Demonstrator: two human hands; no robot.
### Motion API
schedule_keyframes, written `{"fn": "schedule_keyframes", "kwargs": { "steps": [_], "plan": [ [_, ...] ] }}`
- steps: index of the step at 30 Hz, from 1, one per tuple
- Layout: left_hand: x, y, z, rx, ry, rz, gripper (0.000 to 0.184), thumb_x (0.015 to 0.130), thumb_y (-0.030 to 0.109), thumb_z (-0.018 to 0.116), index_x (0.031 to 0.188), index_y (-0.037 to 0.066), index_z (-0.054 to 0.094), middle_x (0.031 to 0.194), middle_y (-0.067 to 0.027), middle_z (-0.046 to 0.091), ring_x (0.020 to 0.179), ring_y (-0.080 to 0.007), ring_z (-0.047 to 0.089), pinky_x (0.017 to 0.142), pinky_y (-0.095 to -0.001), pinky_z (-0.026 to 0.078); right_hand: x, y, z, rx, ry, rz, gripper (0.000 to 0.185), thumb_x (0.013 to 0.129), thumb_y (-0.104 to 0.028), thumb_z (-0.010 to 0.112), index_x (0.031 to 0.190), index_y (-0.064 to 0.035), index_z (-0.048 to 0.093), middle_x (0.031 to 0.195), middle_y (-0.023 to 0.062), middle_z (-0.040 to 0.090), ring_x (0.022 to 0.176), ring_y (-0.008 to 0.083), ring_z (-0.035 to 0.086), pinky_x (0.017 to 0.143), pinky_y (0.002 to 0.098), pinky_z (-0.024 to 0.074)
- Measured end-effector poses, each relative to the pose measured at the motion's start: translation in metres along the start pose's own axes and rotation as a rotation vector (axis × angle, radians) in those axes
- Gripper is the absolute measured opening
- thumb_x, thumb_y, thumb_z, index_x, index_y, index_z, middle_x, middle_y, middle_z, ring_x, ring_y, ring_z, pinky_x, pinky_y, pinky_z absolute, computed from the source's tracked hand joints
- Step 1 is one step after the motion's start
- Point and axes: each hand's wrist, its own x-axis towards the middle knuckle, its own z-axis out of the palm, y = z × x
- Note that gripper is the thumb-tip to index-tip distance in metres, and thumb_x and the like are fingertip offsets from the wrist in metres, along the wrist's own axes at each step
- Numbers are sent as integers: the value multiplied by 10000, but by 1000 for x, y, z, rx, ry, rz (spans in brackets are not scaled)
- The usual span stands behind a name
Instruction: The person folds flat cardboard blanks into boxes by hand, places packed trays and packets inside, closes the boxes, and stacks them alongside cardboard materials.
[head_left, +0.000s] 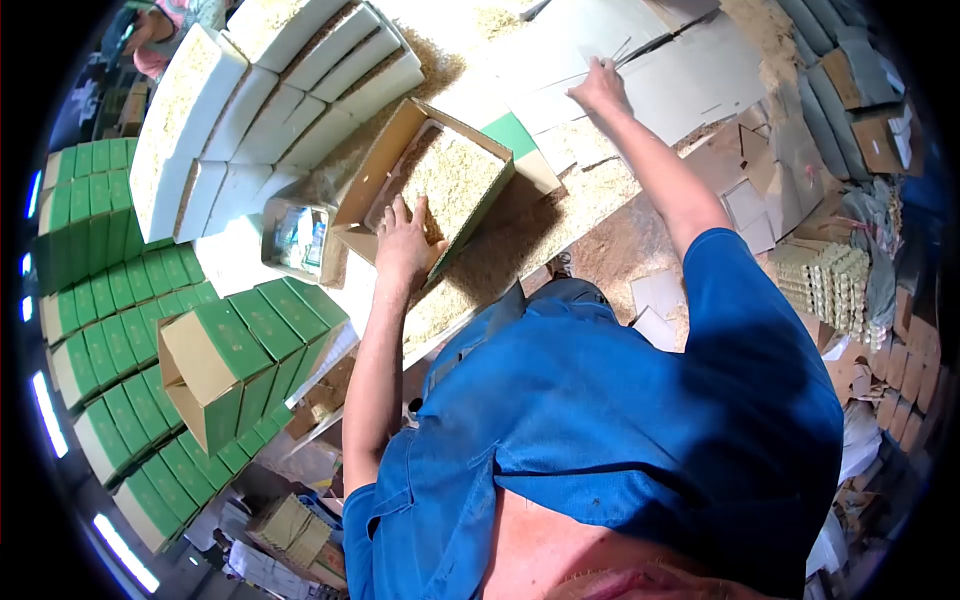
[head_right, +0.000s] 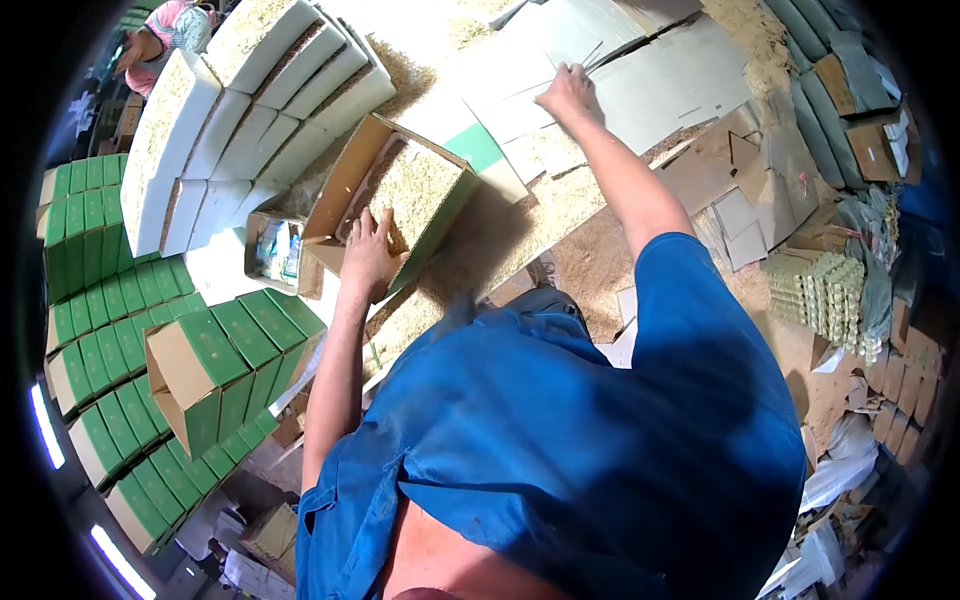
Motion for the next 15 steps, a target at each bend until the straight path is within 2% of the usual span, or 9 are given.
{"fn": "schedule_keyframes", "kwargs": {
  "steps": [3,5,7,8,9,10,11,13,15],
  "plan": [
    [-1,1,-1,-17,22,9,894,802,456,714,1517,178,255,1553,-241,200,1420,-405,252,1129,-499,302,2,-13,4,84,-61,182,871,707,-364,822,1425,-117,396,1419,198,402,1269,370,475,1071,438,408],
    [-2,0,-1,-33,40,9,887,801,449,717,1514,176,266,1552,-243,203,1421,-407,252,1130,-494,303,2,-18,3,91,-58,220,862,698,-362,830,1415,-123,415,1391,188,440,1247,368,500,1039,434,435],
    [-2,-2,-1,-84,60,32,869,802,456,713,1507,178,288,1554,-250,199,1419,-414,257,1140,-480,293,6,-19,7,131,14,149,772,688,-341,835,1345,-97,512,1256,194,573,1155,329,584,978,429,479],
    [-1,-3,2,-97,64,18,848,805,467,705,1498,175,311,1551,-252,209,1416,-422,264,1147,-465,286,9,-16,5,209,-44,104,529,692,-252,783,1166,-81,621,1127,161,657,1068,286,637,922,405,512],
    [-3,-1,-4,-124,40,-1,808,823,453,686,1490,167,331,1562,-236,197,1423,-420,251,1154,-457,274,13,-8,8,375,-21,57,417,688,-276,786,1042,-80,683,972,141,688,915,272,659,814,396,520],
    [-2,-4,-1,-166,120,26,744,829,422,679,1458,156,384,1547,-231,237,1412,-412,277,1146,-455,290,17,-2,11,542,-8,8,324,685,-300,789,918,-80,744,817,121,718,762,258,681,706,388,527],
    [-2,-7,2,-207,203,51,681,836,392,673,1426,145,437,1531,-225,278,1400,-403,303,1137,-453,305,16,-1,10,516,154,-48,280,706,-306,774,840,-61,756,676,109,687,655,234,654,636,367,502],
    [-8,-7,-5,-277,471,131,507,841,297,663,1304,116,561,1455,-207,401,1338,-378,396,1102,-449,356,20,13,-13,606,171,-147,306,728,-286,776,927,-54,759,717,75,704,657,151,621,651,314,492],
    [-22,-3,-12,-502,714,141,290,832,167,677,1111,85,670,1269,-123,593,1225,-309,526,1040,-403,422,8,1,-64,862,109,-166,270,783,-174,767,986,3,743,833,30,714,748,103,617,702,253,488]
  ]
}}
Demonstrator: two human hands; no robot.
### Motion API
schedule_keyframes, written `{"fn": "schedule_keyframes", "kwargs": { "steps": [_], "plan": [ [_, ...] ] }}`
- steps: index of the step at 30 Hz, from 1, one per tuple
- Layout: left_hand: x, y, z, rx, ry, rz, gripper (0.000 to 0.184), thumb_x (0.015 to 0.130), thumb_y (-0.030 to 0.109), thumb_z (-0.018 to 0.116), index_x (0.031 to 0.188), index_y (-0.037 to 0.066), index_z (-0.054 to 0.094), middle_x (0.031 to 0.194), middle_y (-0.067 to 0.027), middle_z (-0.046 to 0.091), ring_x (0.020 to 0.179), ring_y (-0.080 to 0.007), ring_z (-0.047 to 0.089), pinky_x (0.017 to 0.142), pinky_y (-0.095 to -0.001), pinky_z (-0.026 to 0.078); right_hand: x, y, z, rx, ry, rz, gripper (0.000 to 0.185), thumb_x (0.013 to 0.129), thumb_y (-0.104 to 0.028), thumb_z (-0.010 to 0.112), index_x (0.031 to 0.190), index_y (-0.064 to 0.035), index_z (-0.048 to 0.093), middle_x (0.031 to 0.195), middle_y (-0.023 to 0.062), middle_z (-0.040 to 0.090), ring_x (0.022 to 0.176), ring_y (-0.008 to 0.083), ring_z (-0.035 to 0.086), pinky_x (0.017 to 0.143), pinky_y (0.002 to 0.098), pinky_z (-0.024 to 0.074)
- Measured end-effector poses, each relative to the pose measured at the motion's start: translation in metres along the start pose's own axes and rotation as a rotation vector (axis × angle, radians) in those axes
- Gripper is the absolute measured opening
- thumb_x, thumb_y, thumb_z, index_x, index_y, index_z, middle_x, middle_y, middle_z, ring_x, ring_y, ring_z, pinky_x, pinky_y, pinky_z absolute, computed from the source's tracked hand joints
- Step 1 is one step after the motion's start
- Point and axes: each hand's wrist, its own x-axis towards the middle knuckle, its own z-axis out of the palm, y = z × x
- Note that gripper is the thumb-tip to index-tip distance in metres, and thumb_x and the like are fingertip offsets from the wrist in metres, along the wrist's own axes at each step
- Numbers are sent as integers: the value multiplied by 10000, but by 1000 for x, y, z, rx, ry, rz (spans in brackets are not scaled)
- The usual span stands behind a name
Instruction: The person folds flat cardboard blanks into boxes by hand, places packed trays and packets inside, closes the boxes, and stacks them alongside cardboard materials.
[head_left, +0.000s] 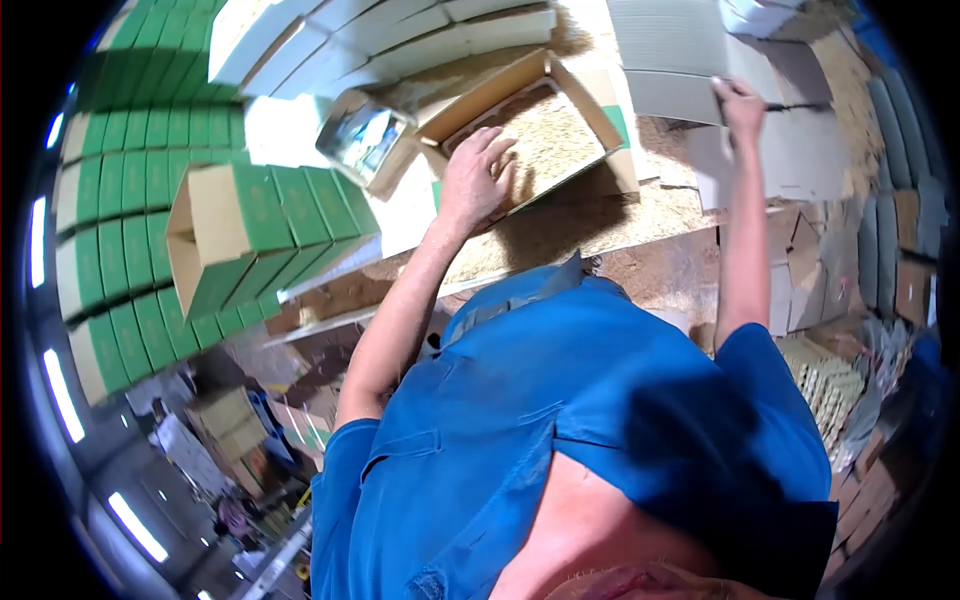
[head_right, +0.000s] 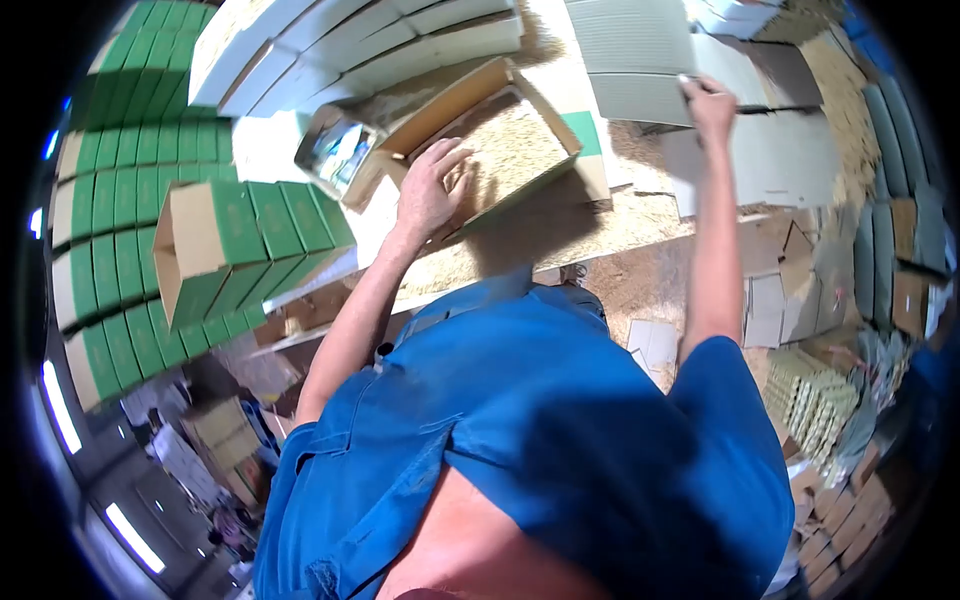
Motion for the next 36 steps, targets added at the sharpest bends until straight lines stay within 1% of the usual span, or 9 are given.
{"fn": "schedule_keyframes", "kwargs": {
  "steps": [9,10,11,13,20,24,30,32,36],
  "plan": [
    [-76,5,-37,-250,352,-234,237,831,59,672,1067,39,676,1232,-157,601,1178,-326,562,1015,-412,438,-43,-214,77,-387,-945,-597,406,800,-202,703,1129,33,674,1106,175,682,1000,254,657,934,354,501],
    [-82,3,-37,-258,365,-304,268,834,56,667,1101,41,667,1272,-164,578,1192,-330,553,1022,-415,433,-38,-184,119,-249,-1059,-609,585,821,-601,640,1057,-70,699,996,187,700,978,235,669,862,331,514],
    [-89,-3,-34,-277,354,-321,394,841,56,663,1232,71,614,1312,-172,550,1221,-317,535,1015,-411,444,-66,-230,133,-732,-1045,-751,303,771,-102,659,1054,-15,720,891,148,715,850,200,680,803,326,534],
    [-94,-5,-28,-380,346,-405,454,848,56,661,1292,88,574,1316,-170,551,1218,-304,539,1000,-407,458,-82,-231,172,-685,-1187,-669,344,694,-45,633,1019,46,699,922,200,708,882,282,684,840,360,538],
    [-97,-12,-11,-776,196,-579,777,833,146,687,1510,163,306,1371,-196,489,1118,-283,598,960,-388,496,-126,-183,226,-821,-894,-833,135,732,-51,583,781,6,695,854,224,683,929,362,665,861,439,514],
    [-85,-8,-13,-613,207,-530,754,824,192,703,1484,126,343,1415,-218,434,1256,-332,503,1026,-404,444,-148,-129,216,-531,-628,-1401,143,734,-90,691,868,-54,721,1125,178,653,1091,306,603,971,402,457],
    [-79,2,-19,-204,63,-508,772,777,283,759,1442,162,385,1455,-271,327,1292,-420,444,1046,-464,431,-158,-168,137,-834,-824,-540,274,691,-235,815,881,-54,733,940,106,715,893,255,689,817,367,544],
    [-75,4,-13,-182,67,-506,777,759,277,778,1425,176,391,1470,-275,280,1284,-449,439,1035,-479,441,-155,-149,129,-969,-1162,-474,321,639,-277,841,863,-71,741,841,120,717,826,276,697,803,363,551],
    [-73,8,-9,-171,45,-529,786,764,243,777,1431,153,371,1464,-283,260,1252,-482,454,1038,-476,440,-169,-117,157,-1014,-1085,-520,322,635,-305,852,762,-34,734,812,156,711,843,281,698,804,383,544]
  ]
}}
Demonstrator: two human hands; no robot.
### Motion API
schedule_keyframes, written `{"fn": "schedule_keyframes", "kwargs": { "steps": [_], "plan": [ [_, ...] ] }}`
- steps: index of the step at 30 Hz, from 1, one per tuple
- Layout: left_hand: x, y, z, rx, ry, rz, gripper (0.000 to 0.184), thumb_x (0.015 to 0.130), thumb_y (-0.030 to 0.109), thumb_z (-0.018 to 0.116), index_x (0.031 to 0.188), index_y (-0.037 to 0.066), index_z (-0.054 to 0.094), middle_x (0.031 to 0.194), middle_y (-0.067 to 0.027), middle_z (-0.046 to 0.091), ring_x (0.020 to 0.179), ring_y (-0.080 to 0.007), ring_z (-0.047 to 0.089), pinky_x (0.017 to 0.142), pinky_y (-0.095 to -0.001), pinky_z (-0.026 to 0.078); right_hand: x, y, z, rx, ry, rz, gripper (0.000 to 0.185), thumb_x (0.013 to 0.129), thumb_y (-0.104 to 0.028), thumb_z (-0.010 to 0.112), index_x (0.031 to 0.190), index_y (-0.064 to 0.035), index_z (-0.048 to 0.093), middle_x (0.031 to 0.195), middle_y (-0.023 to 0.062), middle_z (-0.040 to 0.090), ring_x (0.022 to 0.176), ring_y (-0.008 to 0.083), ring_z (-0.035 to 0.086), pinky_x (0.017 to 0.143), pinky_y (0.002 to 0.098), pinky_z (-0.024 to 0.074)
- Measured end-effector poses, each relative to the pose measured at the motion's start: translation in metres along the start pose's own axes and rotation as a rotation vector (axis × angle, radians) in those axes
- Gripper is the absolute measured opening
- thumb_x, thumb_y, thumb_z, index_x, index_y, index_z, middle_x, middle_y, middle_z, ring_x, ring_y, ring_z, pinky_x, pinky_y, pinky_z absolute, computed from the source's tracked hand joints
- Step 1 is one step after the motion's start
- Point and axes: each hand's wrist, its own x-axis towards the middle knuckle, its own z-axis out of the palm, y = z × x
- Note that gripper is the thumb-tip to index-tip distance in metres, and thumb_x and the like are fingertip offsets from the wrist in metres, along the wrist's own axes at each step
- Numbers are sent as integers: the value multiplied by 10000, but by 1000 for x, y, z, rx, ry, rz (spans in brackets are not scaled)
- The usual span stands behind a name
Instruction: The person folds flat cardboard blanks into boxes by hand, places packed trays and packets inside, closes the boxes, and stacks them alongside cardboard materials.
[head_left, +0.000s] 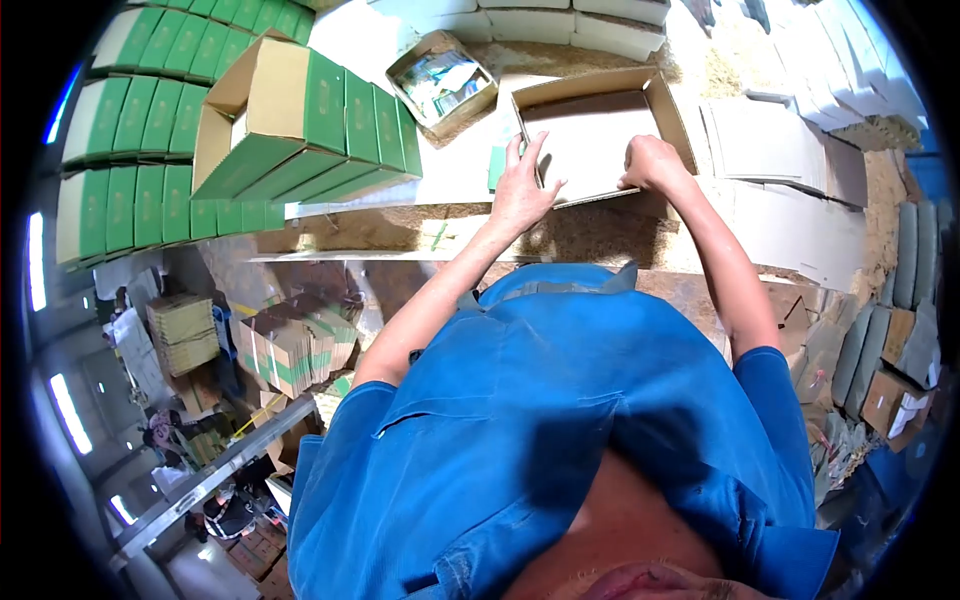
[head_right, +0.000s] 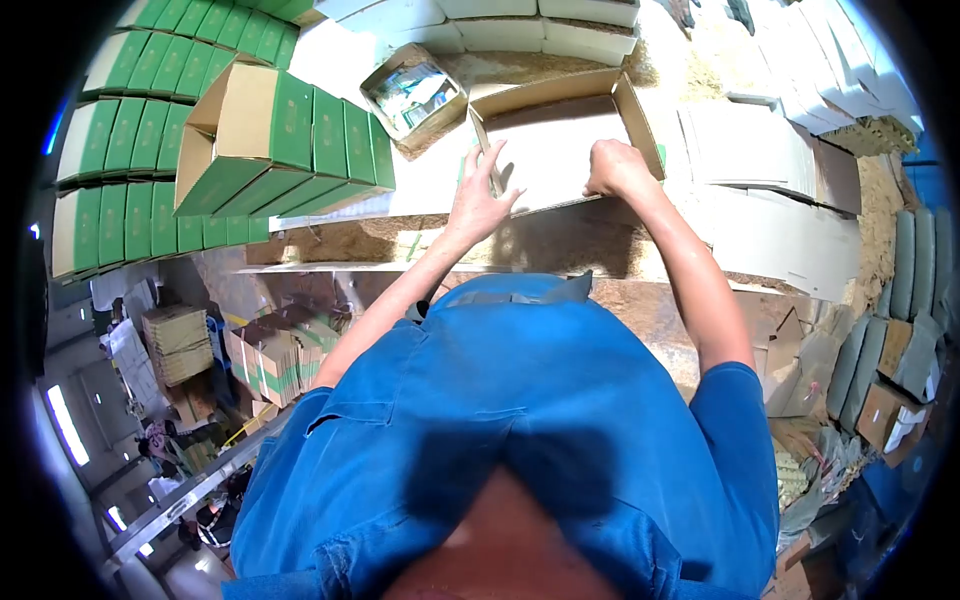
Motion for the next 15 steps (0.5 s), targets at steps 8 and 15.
{"fn": "schedule_keyframes", "kwargs": {
  "steps": [8,15],
  "plan": [
    [2,-34,4,-982,-23,-342,672,973,306,555,1543,192,217,1534,-141,325,1342,-294,407,988,-399,451,-5,22,-20,507,217,-311,359,792,-283,733,983,20,718,899,161,716,845,260,691,815,359,527],
    [18,-37,21,-920,-70,-420,668,924,246,651,1506,191,330,1452,-117,456,1241,-214,495,977,-361,460,8,143,35,1400,303,80,406,930,-230,635,1247,23,604,1099,83,683,1013,157,625,882,297,482]
  ]
}}
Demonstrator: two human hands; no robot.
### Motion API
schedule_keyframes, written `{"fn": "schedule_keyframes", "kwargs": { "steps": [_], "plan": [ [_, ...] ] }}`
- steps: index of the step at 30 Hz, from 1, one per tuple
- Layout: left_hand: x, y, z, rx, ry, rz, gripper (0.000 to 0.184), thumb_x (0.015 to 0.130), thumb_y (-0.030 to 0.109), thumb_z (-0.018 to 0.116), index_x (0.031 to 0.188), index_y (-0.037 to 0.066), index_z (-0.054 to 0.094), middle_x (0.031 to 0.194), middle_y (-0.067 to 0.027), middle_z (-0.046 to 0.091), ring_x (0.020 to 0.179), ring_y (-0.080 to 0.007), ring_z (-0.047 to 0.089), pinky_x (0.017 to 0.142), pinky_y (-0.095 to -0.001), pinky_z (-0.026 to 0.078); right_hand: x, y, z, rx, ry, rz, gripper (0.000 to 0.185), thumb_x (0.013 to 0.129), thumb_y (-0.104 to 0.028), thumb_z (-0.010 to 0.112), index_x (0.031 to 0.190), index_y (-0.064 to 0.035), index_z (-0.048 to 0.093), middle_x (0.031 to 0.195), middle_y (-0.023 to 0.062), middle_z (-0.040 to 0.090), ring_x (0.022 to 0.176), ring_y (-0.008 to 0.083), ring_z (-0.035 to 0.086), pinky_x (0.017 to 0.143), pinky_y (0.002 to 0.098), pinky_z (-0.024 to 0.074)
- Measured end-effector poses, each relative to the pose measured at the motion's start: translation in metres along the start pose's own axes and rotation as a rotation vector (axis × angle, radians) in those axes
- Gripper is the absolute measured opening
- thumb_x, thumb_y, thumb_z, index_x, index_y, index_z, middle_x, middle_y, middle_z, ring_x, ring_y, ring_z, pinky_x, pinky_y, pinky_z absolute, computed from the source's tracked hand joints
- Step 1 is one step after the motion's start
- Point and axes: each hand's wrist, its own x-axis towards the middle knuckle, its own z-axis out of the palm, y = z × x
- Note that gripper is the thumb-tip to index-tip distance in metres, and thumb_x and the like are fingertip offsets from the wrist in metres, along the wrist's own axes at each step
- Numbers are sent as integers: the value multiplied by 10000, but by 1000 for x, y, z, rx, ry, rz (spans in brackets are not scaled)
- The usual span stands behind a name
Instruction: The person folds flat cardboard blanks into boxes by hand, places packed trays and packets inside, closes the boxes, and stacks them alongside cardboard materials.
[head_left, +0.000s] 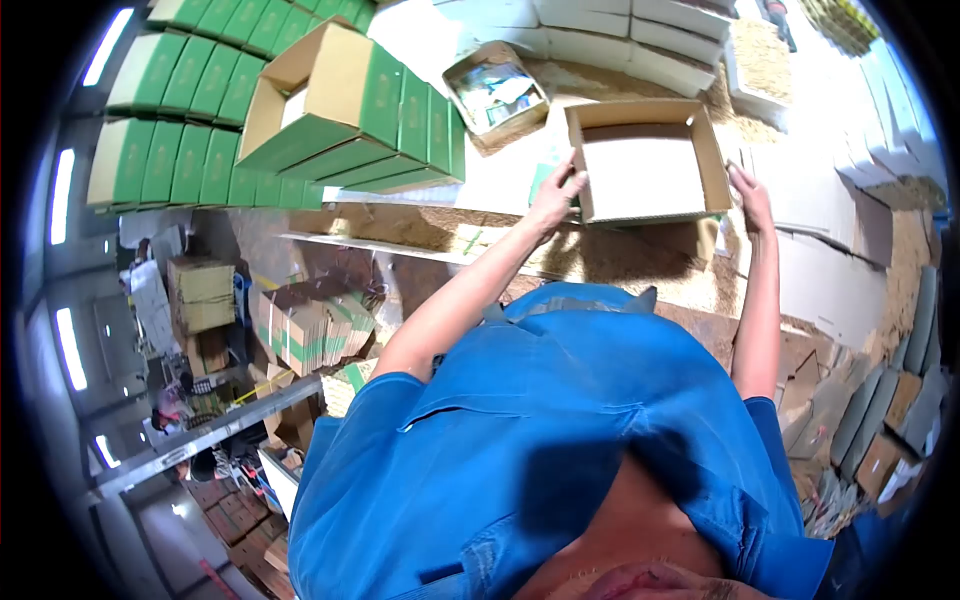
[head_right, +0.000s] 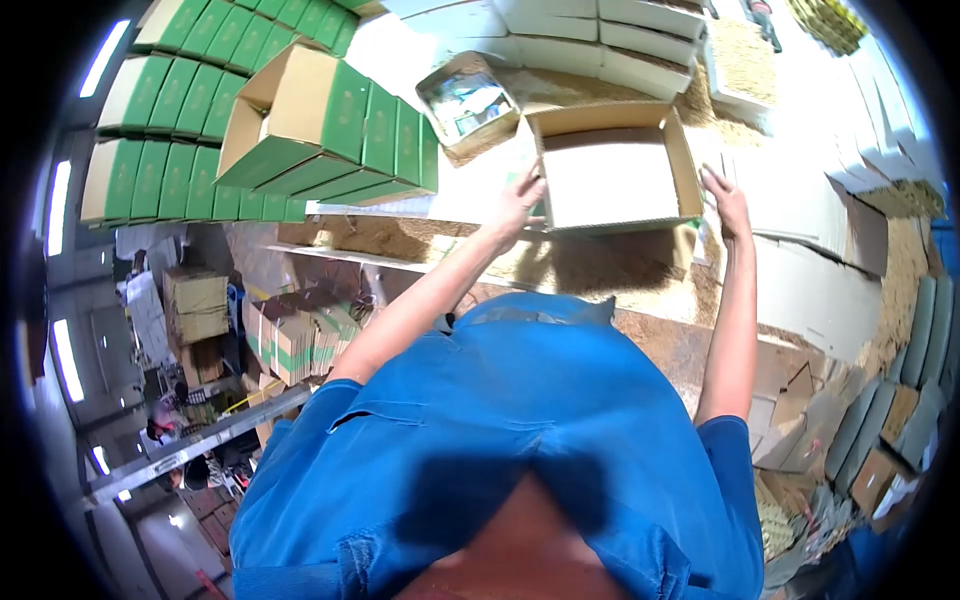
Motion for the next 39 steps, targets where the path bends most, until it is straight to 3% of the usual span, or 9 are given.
{"fn": "schedule_keyframes", "kwargs": {
  "steps": [3,5,10,18,29,32,34,35,39],
  "plan": [
    [10,1,12,273,-32,72,944,792,272,780,1541,191,211,1494,-167,388,1295,-285,471,1038,-371,437,5,45,24,245,-90,326,555,879,-292,708,1309,10,530,1144,73,650,1009,159,607,859,280,488],
    [26,-26,18,553,100,294,1006,728,149,795,1540,183,200,1466,-179,433,1318,-317,461,1097,-350,374,13,45,40,-331,-237,134,680,803,-257,783,1342,20,474,1111,82,653,975,160,613,862,281,491],
    [23,-15,7,426,19,222,974,724,135,799,1526,206,251,1502,-178,380,1356,-308,415,1114,-356,353,29,31,61,-144,-267,237,650,805,-23,741,1340,105,396,1128,178,635,1051,246,630,976,349,499],
    [30,-40,-32,258,-89,311,933,762,107,770,1532,174,247,1518,-160,353,1388,-253,352,1130,-340,305,-8,-18,90,21,-181,125,790,867,-228,653,1506,-10,244,1377,152,500,1254,234,504,1080,351,371],
    [-23,-19,-92,-207,-108,75,698,811,155,737,1447,175,450,1311,-119,580,1068,-169,603,913,-315,483,-55,13,112,344,53,68,560,869,-202,619,1347,43,461,1113,101,633,1023,202,621,925,327,482],
    [-68,12,-159,-113,491,307,406,825,203,712,1209,87,651,1112,-123,679,893,-132,612,780,-319,497,-79,-52,155,641,29,115,449,892,-256,625,1254,-5,539,1074,110,661,957,230,653,862,355,535],
    [-112,76,-220,-31,934,160,454,872,207,682,1248,-30,586,1238,-170,615,1122,-231,589,967,-356,456,-77,-96,182,762,-76,81,510,904,-315,588,1306,-13,504,1197,156,612,1054,293,616,967,407,487],
    [-120,93,-253,106,1147,512,598,894,222,666,1377,-55,450,1392,-220,484,1272,-310,480,1077,-400,377,-94,-139,211,756,-41,102,530,908,-355,584,1319,-31,502,1207,151,610,1064,303,614,976,420,484],
    [-135,175,-372,63,894,896,714,913,338,645,1479,33,334,1477,-198,395,1328,-266,423,1121,-377,321,-13,-185,269,906,-321,-120,429,960,-307,551,1273,-15,526,1155,155,632,1034,281,624,925,421,524]
  ]
}}
